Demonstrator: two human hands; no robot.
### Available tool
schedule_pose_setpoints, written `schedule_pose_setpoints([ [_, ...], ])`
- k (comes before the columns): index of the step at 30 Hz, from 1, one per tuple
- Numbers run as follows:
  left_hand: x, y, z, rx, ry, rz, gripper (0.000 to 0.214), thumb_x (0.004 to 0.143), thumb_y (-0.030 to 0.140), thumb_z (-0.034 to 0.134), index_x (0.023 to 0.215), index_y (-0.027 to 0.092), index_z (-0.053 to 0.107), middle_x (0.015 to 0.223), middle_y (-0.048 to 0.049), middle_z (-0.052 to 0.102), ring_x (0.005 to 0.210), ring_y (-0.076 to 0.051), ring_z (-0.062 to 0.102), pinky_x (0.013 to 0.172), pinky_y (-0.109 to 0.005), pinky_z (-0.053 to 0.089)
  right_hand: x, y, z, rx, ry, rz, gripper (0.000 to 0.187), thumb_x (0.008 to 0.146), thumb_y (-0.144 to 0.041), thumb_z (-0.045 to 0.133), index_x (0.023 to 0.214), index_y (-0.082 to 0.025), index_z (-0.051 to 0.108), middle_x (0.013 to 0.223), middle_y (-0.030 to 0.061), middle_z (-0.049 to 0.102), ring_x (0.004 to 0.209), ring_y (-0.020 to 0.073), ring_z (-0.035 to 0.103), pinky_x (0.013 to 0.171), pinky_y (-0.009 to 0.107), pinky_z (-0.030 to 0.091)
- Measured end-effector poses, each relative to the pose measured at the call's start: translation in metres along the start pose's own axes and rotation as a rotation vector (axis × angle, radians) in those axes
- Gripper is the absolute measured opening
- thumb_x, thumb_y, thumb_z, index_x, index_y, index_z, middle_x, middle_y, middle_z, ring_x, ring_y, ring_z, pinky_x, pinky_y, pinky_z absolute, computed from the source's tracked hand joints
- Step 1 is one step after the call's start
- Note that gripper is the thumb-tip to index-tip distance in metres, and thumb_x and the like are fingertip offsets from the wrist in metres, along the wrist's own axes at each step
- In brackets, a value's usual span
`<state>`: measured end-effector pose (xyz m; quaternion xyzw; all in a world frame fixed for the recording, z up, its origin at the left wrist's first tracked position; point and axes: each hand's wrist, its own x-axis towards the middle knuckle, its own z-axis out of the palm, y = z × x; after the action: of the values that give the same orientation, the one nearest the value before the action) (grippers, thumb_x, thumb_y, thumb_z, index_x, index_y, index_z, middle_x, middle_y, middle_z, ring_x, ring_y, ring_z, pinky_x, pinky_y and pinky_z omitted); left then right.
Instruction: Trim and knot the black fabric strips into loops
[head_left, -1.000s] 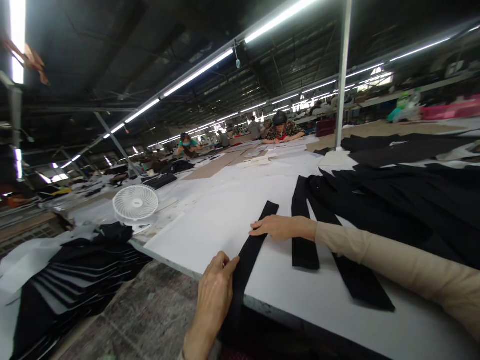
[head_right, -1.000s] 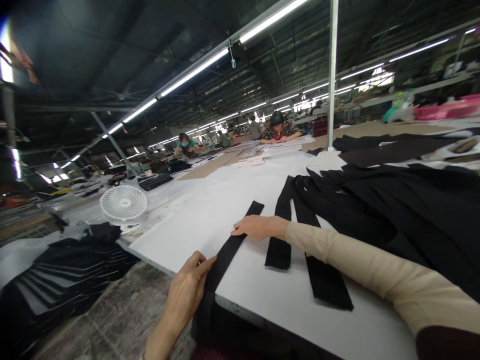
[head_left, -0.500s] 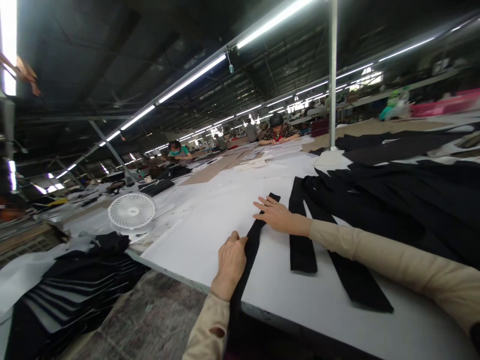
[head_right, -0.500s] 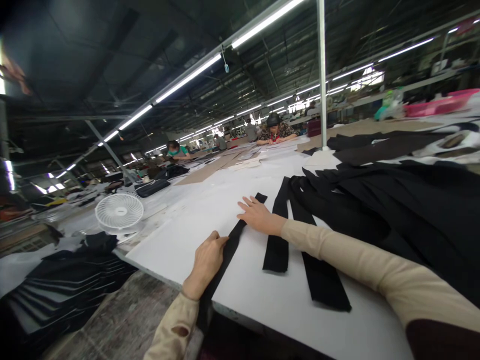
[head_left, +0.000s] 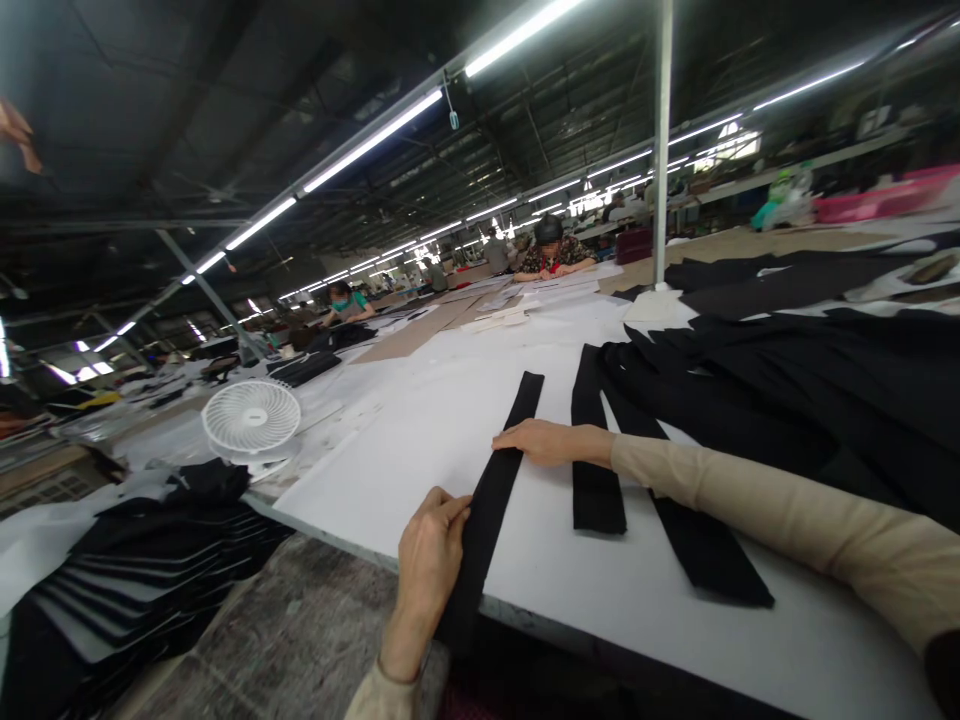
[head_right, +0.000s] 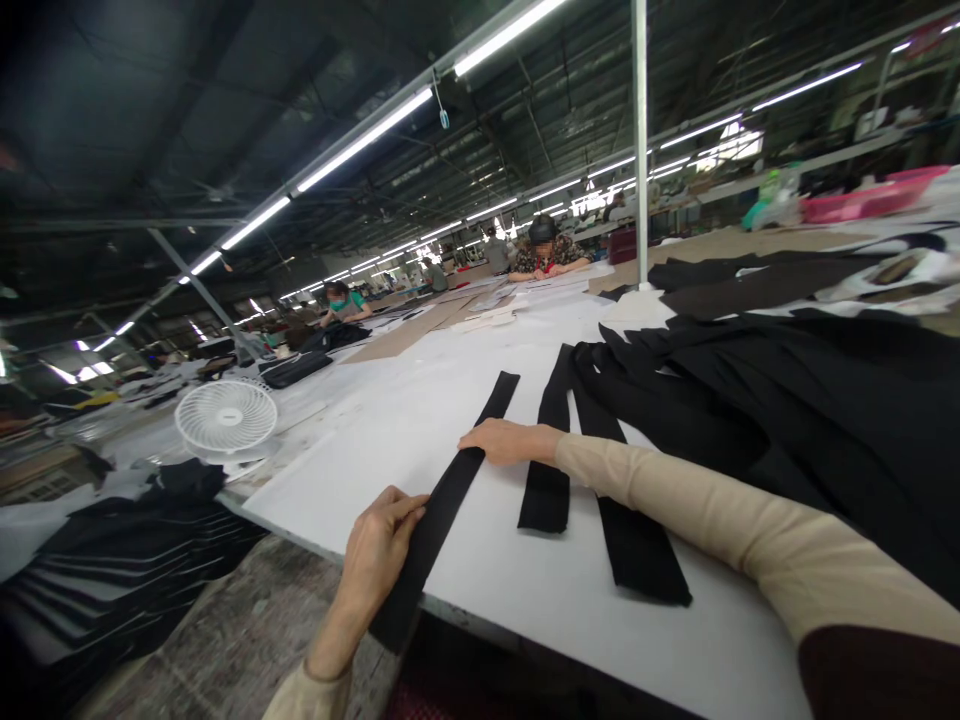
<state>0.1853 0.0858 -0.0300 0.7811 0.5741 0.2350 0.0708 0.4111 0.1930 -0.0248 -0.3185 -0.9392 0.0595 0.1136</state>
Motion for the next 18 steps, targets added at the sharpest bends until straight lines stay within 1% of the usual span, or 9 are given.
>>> schedule_pose_setpoints([
  [2, -0.007, 0.003, 0.002, 0.092, 0.025, 0.042, 0.033, 0.091, 0.017, 0.037, 0.102, 0.024, 0.068, 0.084, -0.0023, 0.057, 0.075, -0.013, 0.056, 0.068, -0.026, 0.040, -0.001, -0.002, -0.004, -0.012, -0.053, -0.009, 0.064, 0.069, 0.008, 0.039, 0.128, -0.011, 0.054, 0.133, 0.0142, 0.051, 0.124, 0.0229, 0.047, 0.103, 0.035, 0.037],
  [4, -0.008, 0.009, 0.002, 0.246, 0.038, 0.098, 0.034, 0.091, 0.014, 0.036, 0.100, 0.024, 0.068, 0.084, -0.0031, 0.056, 0.075, -0.014, 0.054, 0.068, -0.026, 0.040, -0.002, -0.004, -0.006, -0.002, -0.111, -0.027, 0.067, 0.070, 0.008, 0.039, 0.131, -0.016, 0.052, 0.137, 0.0124, 0.047, 0.127, 0.0230, 0.044, 0.103, 0.036, 0.036],
  [6, -0.007, 0.014, 0.002, 0.399, 0.040, 0.172, 0.033, 0.089, 0.010, 0.037, 0.094, 0.022, 0.068, 0.085, -0.0047, 0.057, 0.078, -0.017, 0.054, 0.070, -0.029, 0.040, -0.002, -0.005, -0.008, 0.018, -0.146, -0.050, 0.069, 0.070, 0.008, 0.040, 0.131, -0.023, 0.052, 0.138, 0.0086, 0.047, 0.127, 0.0229, 0.043, 0.101, 0.036, 0.039],
  [8, -0.008, 0.016, 0.000, 0.468, 0.035, 0.222, 0.033, 0.088, 0.008, 0.037, 0.091, 0.020, 0.068, 0.087, -0.0061, 0.058, 0.081, -0.019, 0.054, 0.072, -0.031, 0.041, -0.002, -0.006, -0.009, 0.027, -0.160, -0.068, 0.069, 0.070, 0.008, 0.040, 0.129, -0.026, 0.054, 0.137, 0.0070, 0.047, 0.126, 0.0234, 0.045, 0.098, 0.036, 0.041],
  [10, -0.012, 0.014, -0.002, 0.385, 0.047, 0.192, 0.032, 0.090, 0.012, 0.037, 0.098, 0.019, 0.067, 0.087, -0.0061, 0.059, 0.081, -0.019, 0.056, 0.073, -0.032, 0.042, -0.002, -0.008, -0.009, 0.025, -0.157, -0.077, 0.069, 0.070, 0.008, 0.041, 0.129, -0.025, 0.055, 0.136, 0.0076, 0.048, 0.125, 0.0237, 0.045, 0.097, 0.035, 0.041],
  [12, -0.021, 0.008, -0.003, 0.194, 0.080, 0.105, 0.030, 0.092, 0.019, 0.037, 0.105, 0.018, 0.064, 0.086, -0.0052, 0.061, 0.080, -0.018, 0.058, 0.072, -0.029, 0.043, -0.002, -0.009, -0.009, 0.017, -0.159, -0.086, 0.071, 0.070, 0.009, 0.040, 0.130, -0.026, 0.053, 0.137, 0.0083, 0.047, 0.127, 0.0239, 0.043, 0.098, 0.034, 0.041],
  [14, -0.029, 0.002, -0.003, 0.029, 0.107, 0.012, 0.029, 0.092, 0.024, 0.040, 0.107, 0.018, 0.064, 0.084, -0.0039, 0.061, 0.077, -0.017, 0.060, 0.068, -0.027, 0.044, -0.003, -0.010, -0.010, 0.008, -0.175, -0.087, 0.074, 0.071, 0.010, 0.038, 0.134, -0.027, 0.049, 0.139, 0.0092, 0.045, 0.130, 0.0244, 0.040, 0.099, 0.034, 0.041],
  [16, -0.031, 0.000, -0.002, -0.025, 0.109, -0.038, 0.027, 0.090, 0.024, 0.043, 0.104, 0.020, 0.065, 0.081, -0.0026, 0.061, 0.076, -0.016, 0.060, 0.066, -0.026, 0.043, -0.005, -0.007, -0.011, 0.005, -0.201, -0.080, 0.076, 0.072, 0.011, 0.036, 0.136, -0.029, 0.045, 0.141, 0.0101, 0.042, 0.131, 0.0244, 0.037, 0.100, 0.035, 0.039],
  [18, -0.025, 0.003, 0.001, 0.006, 0.099, -0.050, 0.027, 0.089, 0.021, 0.044, 0.103, 0.021, 0.066, 0.082, -0.0027, 0.060, 0.078, -0.016, 0.060, 0.068, -0.027, 0.043, -0.006, -0.002, -0.012, -0.021, -0.189, -0.050, 0.077, 0.073, 0.011, 0.035, 0.137, -0.031, 0.044, 0.144, 0.0101, 0.038, 0.133, 0.0248, 0.034, 0.104, 0.040, 0.035],
])
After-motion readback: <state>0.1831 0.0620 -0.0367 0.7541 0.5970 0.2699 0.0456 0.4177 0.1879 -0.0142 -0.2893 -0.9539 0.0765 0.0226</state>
